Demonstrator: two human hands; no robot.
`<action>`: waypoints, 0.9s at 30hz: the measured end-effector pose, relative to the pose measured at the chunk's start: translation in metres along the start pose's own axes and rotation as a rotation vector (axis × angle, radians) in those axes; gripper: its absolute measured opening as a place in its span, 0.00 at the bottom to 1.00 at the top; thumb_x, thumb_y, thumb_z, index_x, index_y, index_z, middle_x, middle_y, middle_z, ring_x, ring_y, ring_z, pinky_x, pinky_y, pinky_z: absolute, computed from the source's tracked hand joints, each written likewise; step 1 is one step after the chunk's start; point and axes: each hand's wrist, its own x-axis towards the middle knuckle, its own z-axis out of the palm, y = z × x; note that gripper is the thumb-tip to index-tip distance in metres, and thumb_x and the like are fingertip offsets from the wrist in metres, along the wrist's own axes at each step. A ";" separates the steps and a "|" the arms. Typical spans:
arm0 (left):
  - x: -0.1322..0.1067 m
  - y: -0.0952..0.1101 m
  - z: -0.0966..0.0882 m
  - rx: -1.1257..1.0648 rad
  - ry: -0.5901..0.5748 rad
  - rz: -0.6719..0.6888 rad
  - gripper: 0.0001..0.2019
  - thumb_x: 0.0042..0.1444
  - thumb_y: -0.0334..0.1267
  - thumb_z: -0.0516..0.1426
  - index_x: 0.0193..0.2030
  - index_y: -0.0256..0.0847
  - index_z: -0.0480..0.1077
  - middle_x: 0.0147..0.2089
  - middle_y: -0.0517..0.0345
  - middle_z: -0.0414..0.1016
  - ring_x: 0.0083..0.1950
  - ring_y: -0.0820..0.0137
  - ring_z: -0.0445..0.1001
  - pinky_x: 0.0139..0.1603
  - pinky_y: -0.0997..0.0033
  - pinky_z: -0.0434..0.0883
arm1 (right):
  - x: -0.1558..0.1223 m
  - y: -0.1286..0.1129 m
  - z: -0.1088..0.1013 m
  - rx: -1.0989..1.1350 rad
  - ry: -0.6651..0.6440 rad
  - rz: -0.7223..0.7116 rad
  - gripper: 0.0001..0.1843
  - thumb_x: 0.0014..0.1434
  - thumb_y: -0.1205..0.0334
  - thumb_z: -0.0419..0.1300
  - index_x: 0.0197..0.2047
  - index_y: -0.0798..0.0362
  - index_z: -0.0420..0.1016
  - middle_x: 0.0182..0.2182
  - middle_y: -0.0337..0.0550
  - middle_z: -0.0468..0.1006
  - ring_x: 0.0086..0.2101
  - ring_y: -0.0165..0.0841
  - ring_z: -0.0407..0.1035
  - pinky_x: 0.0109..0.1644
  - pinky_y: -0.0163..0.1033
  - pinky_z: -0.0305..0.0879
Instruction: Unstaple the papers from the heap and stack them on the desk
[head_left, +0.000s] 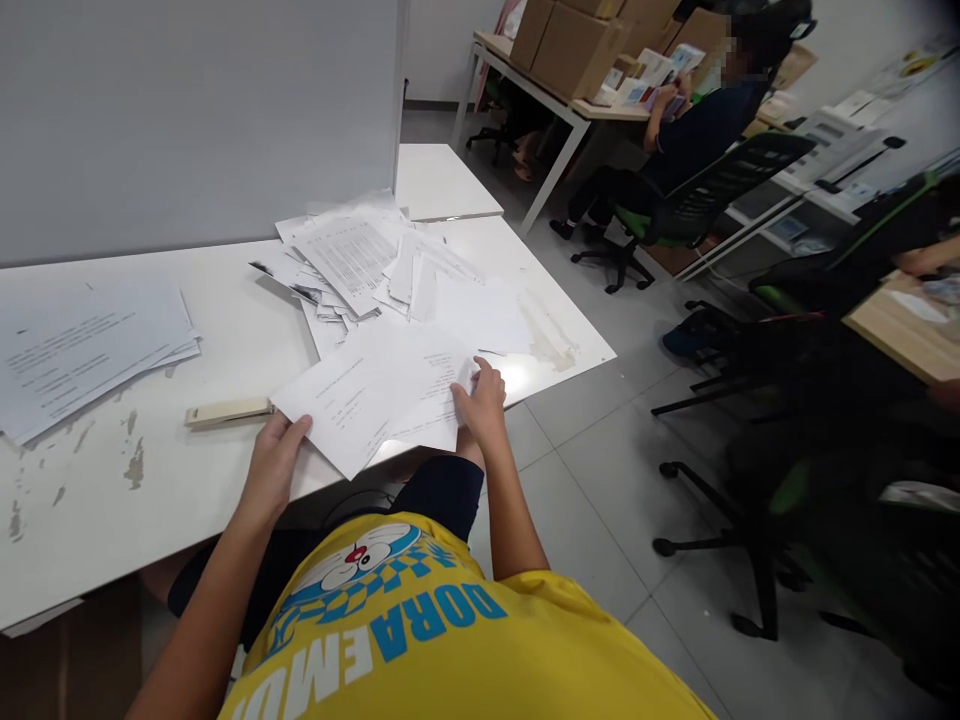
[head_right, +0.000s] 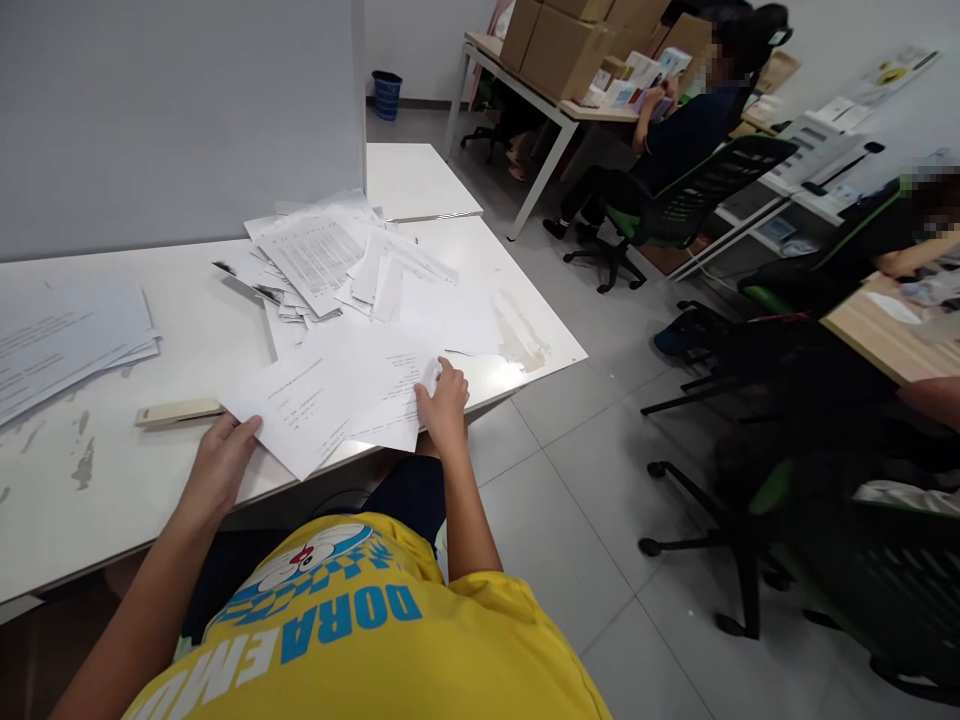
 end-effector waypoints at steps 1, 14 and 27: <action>0.002 -0.002 0.002 0.003 -0.008 -0.017 0.26 0.42 0.50 0.67 0.46 0.39 0.76 0.50 0.47 0.80 0.55 0.55 0.76 0.61 0.55 0.71 | 0.002 0.001 -0.001 0.019 0.000 0.004 0.33 0.57 0.55 0.59 0.65 0.52 0.62 0.50 0.54 0.70 0.50 0.48 0.66 0.58 0.58 0.62; 0.000 0.010 0.003 0.356 0.270 0.206 0.17 0.47 0.48 0.66 0.38 0.38 0.75 0.38 0.52 0.80 0.42 0.59 0.78 0.47 0.57 0.77 | -0.012 0.001 -0.017 0.370 0.103 -0.082 0.21 0.64 0.55 0.49 0.56 0.53 0.70 0.45 0.50 0.79 0.42 0.37 0.72 0.48 0.46 0.70; -0.009 0.057 -0.034 -0.157 0.336 0.629 0.23 0.41 0.41 0.64 0.46 0.39 0.72 0.49 0.55 0.77 0.58 0.61 0.72 0.67 0.50 0.68 | -0.061 -0.029 0.003 -0.145 -0.276 -0.356 0.42 0.66 0.41 0.53 0.73 0.57 0.51 0.72 0.60 0.52 0.71 0.49 0.46 0.74 0.61 0.43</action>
